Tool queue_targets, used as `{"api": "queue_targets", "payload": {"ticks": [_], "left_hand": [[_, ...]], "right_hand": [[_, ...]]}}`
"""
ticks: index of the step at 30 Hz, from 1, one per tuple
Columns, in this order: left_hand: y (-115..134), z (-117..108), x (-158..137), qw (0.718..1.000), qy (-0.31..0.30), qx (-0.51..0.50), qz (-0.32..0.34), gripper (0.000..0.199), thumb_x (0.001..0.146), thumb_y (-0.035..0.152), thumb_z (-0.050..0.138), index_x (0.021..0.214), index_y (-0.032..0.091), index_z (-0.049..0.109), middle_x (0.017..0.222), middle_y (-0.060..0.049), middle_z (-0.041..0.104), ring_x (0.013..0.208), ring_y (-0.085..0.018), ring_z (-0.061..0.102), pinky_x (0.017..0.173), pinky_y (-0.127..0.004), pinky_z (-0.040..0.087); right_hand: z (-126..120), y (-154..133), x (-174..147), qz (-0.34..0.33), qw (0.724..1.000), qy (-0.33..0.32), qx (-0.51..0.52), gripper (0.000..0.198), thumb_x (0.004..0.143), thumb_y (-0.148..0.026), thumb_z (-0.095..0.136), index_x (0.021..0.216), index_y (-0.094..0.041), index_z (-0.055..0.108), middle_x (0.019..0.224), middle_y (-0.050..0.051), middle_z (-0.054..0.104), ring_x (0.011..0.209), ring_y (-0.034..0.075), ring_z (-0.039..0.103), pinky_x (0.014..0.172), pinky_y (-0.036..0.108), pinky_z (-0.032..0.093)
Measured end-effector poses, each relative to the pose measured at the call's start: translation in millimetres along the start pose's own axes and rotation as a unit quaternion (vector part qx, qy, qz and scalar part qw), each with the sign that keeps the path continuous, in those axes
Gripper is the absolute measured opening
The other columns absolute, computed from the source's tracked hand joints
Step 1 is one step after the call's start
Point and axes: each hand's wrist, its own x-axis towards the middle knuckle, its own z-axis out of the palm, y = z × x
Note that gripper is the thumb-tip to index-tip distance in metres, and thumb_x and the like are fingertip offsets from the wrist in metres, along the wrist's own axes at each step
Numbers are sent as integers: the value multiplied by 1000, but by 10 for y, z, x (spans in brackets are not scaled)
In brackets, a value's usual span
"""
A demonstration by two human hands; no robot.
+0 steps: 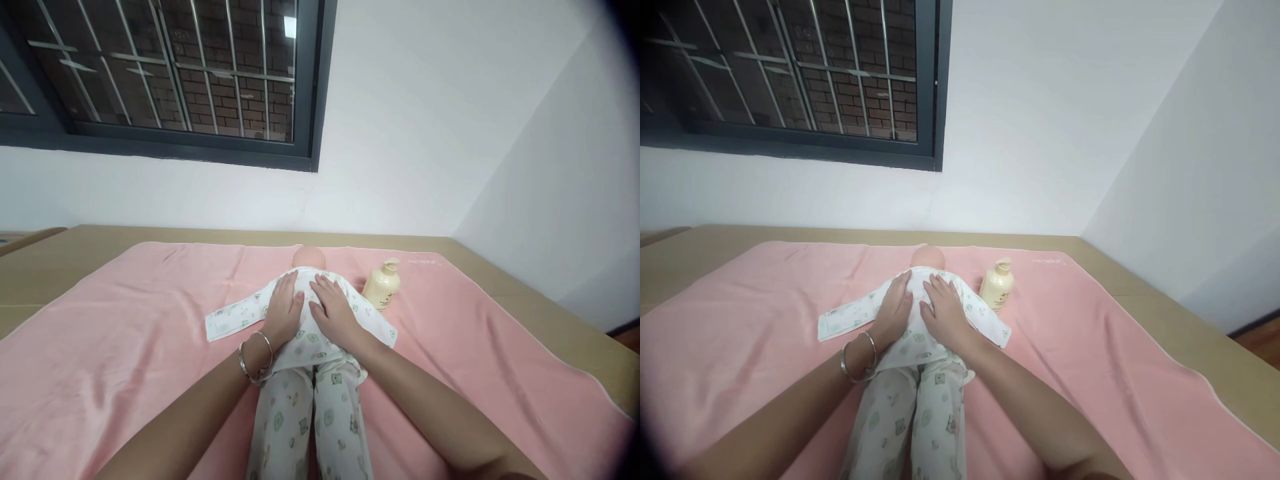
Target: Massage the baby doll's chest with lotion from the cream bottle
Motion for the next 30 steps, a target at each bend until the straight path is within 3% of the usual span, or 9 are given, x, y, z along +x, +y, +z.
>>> {"api": "queue_targets", "payload": {"ticks": [5, 11, 17, 24, 30], "left_hand": [[-23, 11, -4, 1000, 3, -4, 1, 59, 99, 46, 23, 143, 10, 38, 143, -20, 47, 135, -28, 41, 114, -52, 32], [-22, 6, -1, 1000, -2, -29, -4, 59, 99, 50, 24, 144, 14, 37, 144, -18, 46, 136, -29, 40, 114, -53, 30], [-18, 5, 6, 1000, -7, -28, -12, 61, 98, 51, 25, 143, 13, 38, 144, -18, 45, 136, -29, 39, 115, -53, 28], [13, -17, 25, 1000, -17, 5, -13, 51, 99, 46, 28, 135, 16, 49, 139, -14, 52, 134, -27, 42, 116, -50, 30], [60, -43, 42, 997, -35, 69, -17, 44, 98, 37, 34, 131, 15, 52, 139, -14, 52, 135, -26, 42, 116, -49, 31]], "right_hand": [[-44, -94, -26, -25, 999, 48, 2, 50, 91, -26, 45, 139, -13, 48, 153, 15, 38, 145, 25, 29, 118, 51, 22], [-95, -211, -58, -30, 997, -70, -12, 52, 90, -24, 48, 141, -16, 46, 154, 13, 37, 146, 28, 25, 118, 55, 20], [-145, -197, -56, -43, 999, -2, -23, 58, 88, -21, 47, 145, -10, 41, 157, 16, 30, 147, 26, 21, 120, 50, 19], [-106, -157, -31, -66, 990, -98, -74, 52, 94, -26, 43, 144, -11, 42, 156, 15, 32, 147, 30, 20, 119, 52, 17], [-616, -202, -13, -104, 960, -253, -60, 61, 95, -39, 45, 149, -13, 34, 156, 14, 32, 147, 29, 21, 118, 46, 22]]}}
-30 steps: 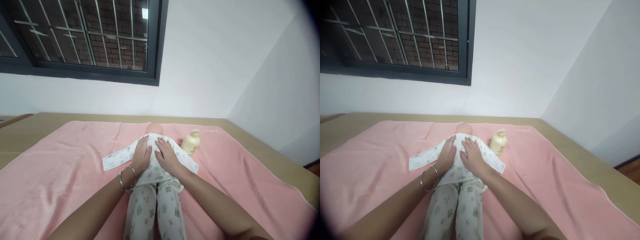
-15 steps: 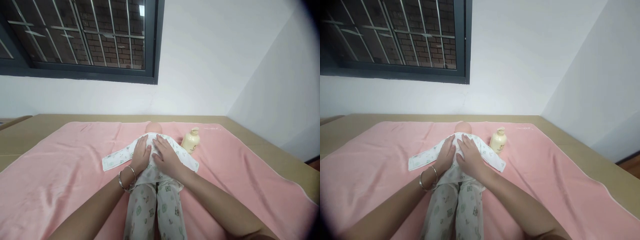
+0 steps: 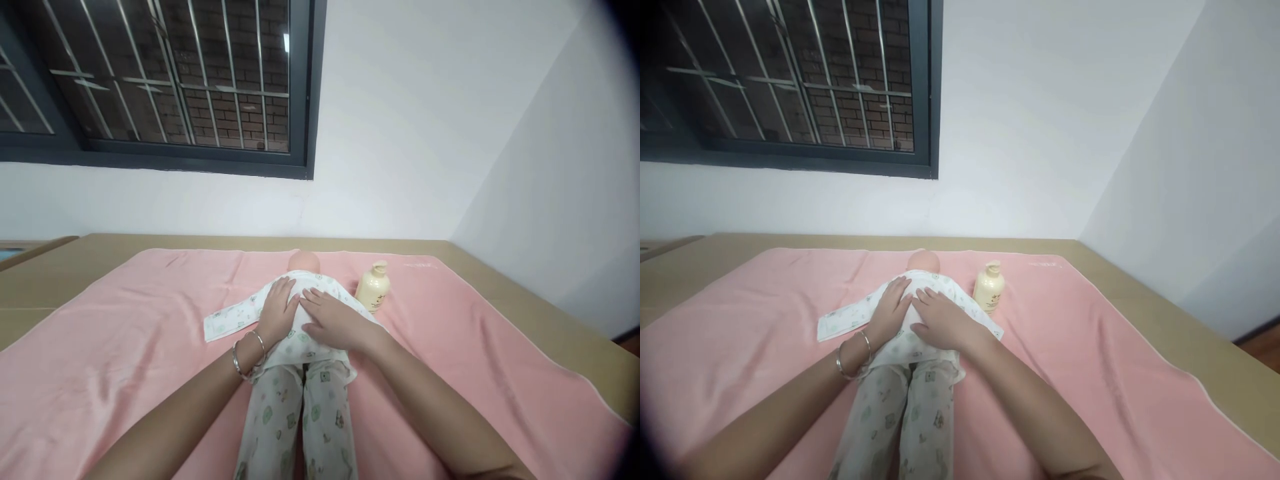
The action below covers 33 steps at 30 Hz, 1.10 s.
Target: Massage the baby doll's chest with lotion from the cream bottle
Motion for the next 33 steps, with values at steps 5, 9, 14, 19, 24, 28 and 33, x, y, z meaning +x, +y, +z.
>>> {"api": "queue_targets", "payload": {"ticks": [5, 9, 14, 19, 24, 28, 33], "left_hand": [[184, -121, 0, 991, -40, 124, 26, 44, 97, 31, 35, 131, 10, 52, 139, -19, 52, 134, -31, 43, 113, -52, 31], [497, -260, -66, 982, -96, 150, 68, 45, 91, 31, 48, 131, 11, 52, 141, -21, 49, 137, -37, 38, 112, -58, 28], [979, -257, -2, 956, -250, -143, 48, 45, 86, 46, 57, 124, 23, 61, 139, -10, 55, 136, -33, 41, 115, -49, 29], [1337, 55, 504, 703, -246, -594, -304, 59, 93, 55, 38, 125, 8, 55, 123, -21, 62, 113, -27, 63, 101, -39, 47], [1457, 285, 939, 526, -169, -700, -452, 57, 96, 45, 32, 137, 6, 41, 133, -24, 53, 119, -28, 60, 87, -35, 55], [1496, 308, 1019, 520, -126, -718, -445, 57, 95, 44, 33, 136, 7, 44, 129, -23, 56, 115, -27, 61, 81, -33, 57], [1423, 375, 946, 500, -117, -724, -460, 55, 95, 44, 35, 133, 8, 47, 126, -23, 57, 109, -26, 64, 78, -34, 57]], "right_hand": [[-590, -42, -427, 81, 987, -121, 66, 63, 92, -48, 48, 151, -32, 31, 147, 4, 49, 130, 29, 50, 101, 40, 44], [-1026, -16, -803, 143, 985, -42, 87, 62, 94, -49, 43, 152, -35, 26, 147, 1, 49, 129, 27, 52, 99, 37, 45], [-1219, 272, -1049, 256, 963, 68, 57, 72, 94, -58, 37, 154, -21, 23, 159, 5, 27, 145, 29, 28, 115, 44, 29], [-1098, 578, -898, 263, 960, 90, 42, 68, 94, -40, 40, 152, -9, 25, 160, 10, 18, 148, 26, 17, 120, 44, 19], [-945, 657, -633, 201, 973, 110, 33, 60, 88, -13, 36, 147, -7, 37, 157, 13, 30, 146, 21, 26, 119, 35, 22], [-891, 627, -526, 224, 964, 136, -45, 49, 86, -7, 36, 131, -7, 55, 145, 18, 48, 138, 25, 41, 110, 35, 34], [-891, 581, -499, 249, 952, 157, -82, 43, 86, -8, 35, 120, -12, 62, 122, 13, 66, 117, 23, 58, 100, 34, 40]]}}
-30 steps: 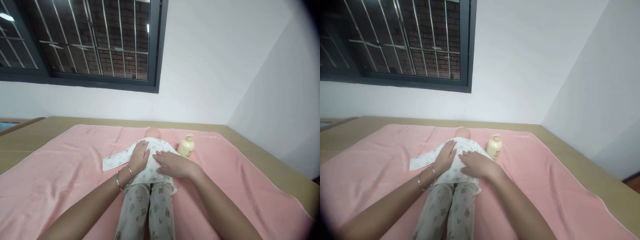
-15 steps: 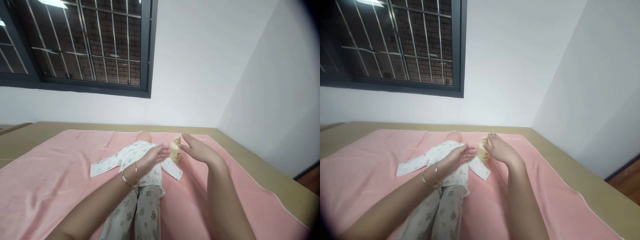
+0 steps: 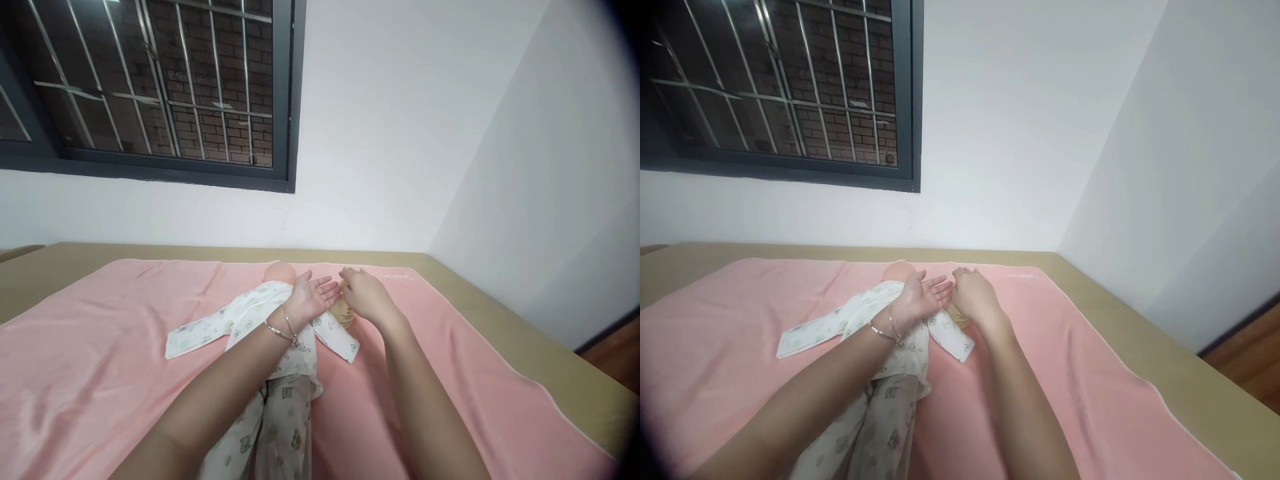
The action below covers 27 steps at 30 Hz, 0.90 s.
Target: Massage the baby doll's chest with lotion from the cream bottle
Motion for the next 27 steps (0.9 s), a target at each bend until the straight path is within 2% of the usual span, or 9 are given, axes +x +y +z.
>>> {"api": "queue_targets", "payload": {"ticks": [7, 13, 18, 23, 27], "left_hand": [[-242, -209, 24, 999, 35, -6, -39, 49, 95, 46, 35, 125, 10, 52, 120, -20, 60, 106, -28, 64, 81, -39, 57], [-452, -260, -78, 998, 23, 5, -66, 50, 94, 47, 38, 119, 7, 54, 116, -20, 62, 103, -29, 65, 82, -40, 56], [-600, -316, -239, 993, 10, 32, -117, 53, 93, 48, 39, 120, 6, 56, 123, -21, 59, 111, -32, 61, 87, -40, 53], [-496, -387, -535, 987, -22, 52, -151, 52, 93, 44, 39, 125, 5, 53, 126, -21, 58, 114, -31, 61, 90, -40, 52], [-243, -460, -811, 989, -33, 56, -131, 52, 93, 42, 41, 129, 5, 49, 126, -23, 59, 113, -30, 62, 93, -41, 51]], "right_hand": [[-6, -49, 3, 30, 999, 20, -27, 46, 83, -7, 36, 120, -14, 63, 114, 11, 70, 110, 23, 62, 105, 35, 34], [8, -84, -2, 52, 997, 27, -40, 44, 84, -9, 35, 118, -14, 64, 109, 12, 72, 104, 23, 64, 103, 36, 36], [30, -127, 8, 91, 993, 40, -58, 42, 85, -10, 36, 114, -15, 65, 105, 12, 73, 101, 25, 65, 102, 37, 36], [83, -133, 35, 111, 991, 62, -47, 40, 87, -14, 35, 113, -17, 66, 104, 9, 73, 102, 24, 65, 103, 37, 35], [130, -148, 41, 118, 988, 75, -59, 40, 89, -16, 34, 114, -17, 65, 103, 10, 73, 101, 23, 65, 106, 39, 32]]}}
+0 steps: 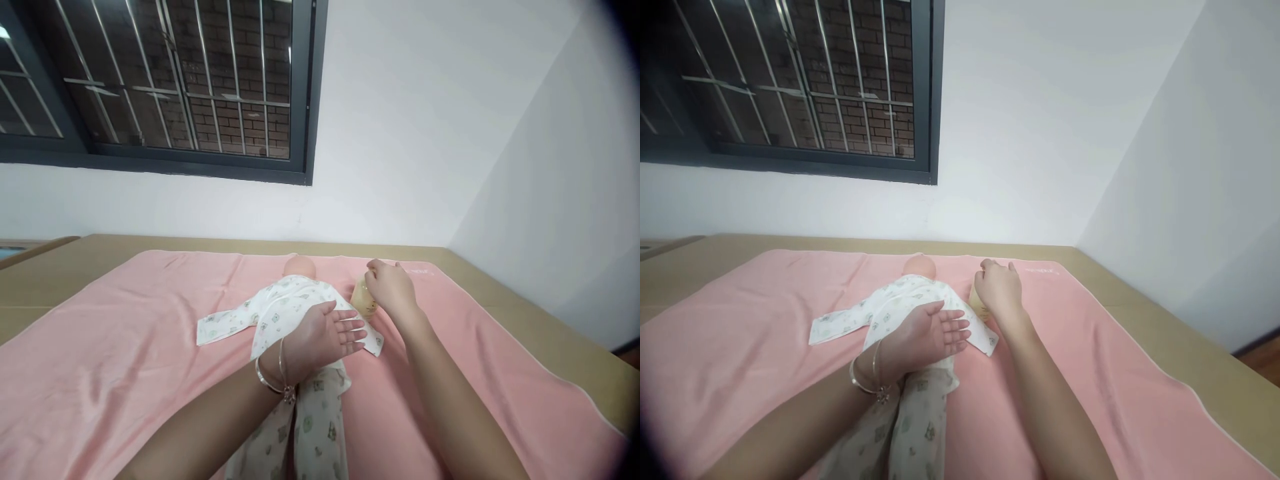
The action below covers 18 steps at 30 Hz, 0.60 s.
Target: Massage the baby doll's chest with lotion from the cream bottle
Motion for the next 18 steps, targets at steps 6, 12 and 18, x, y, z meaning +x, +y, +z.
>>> {"api": "queue_targets", "payload": {"ticks": [6, 12, 18], "left_hand": [[312, -144, -320, 996, 8, -18, 91, 48, 94, 38, 39, 130, 7, 48, 128, -20, 59, 116, -29, 62, 97, -40, 49], [352, -2, -560, 995, -13, -15, 101, 45, 95, 41, 36, 124, 10, 53, 122, -17, 62, 116, -27, 61, 104, -41, 45], [438, 42, -811, 992, -36, 22, 118, 63, 96, 58, 25, 131, 13, 51, 128, -16, 61, 128, -26, 53, 111, -42, 38]], "right_hand": [[92, -104, -58, -14, 1000, 7, 10, 43, 91, -19, 33, 125, -9, 58, 122, 17, 66, 116, 26, 60, 115, 54, 17], [247, -642, -585, -185, 968, 44, 163, 50, 99, -32, 31, 145, -15, 40, 151, 14, 40, 145, 26, 27, 119, 52, 19], [288, -1047, -1321, -383, 890, 54, 243, 80, 95, -38, 39, 155, -12, -8, 162, 16, 10, 148, 36, 8, 116, 61, 22]]}}
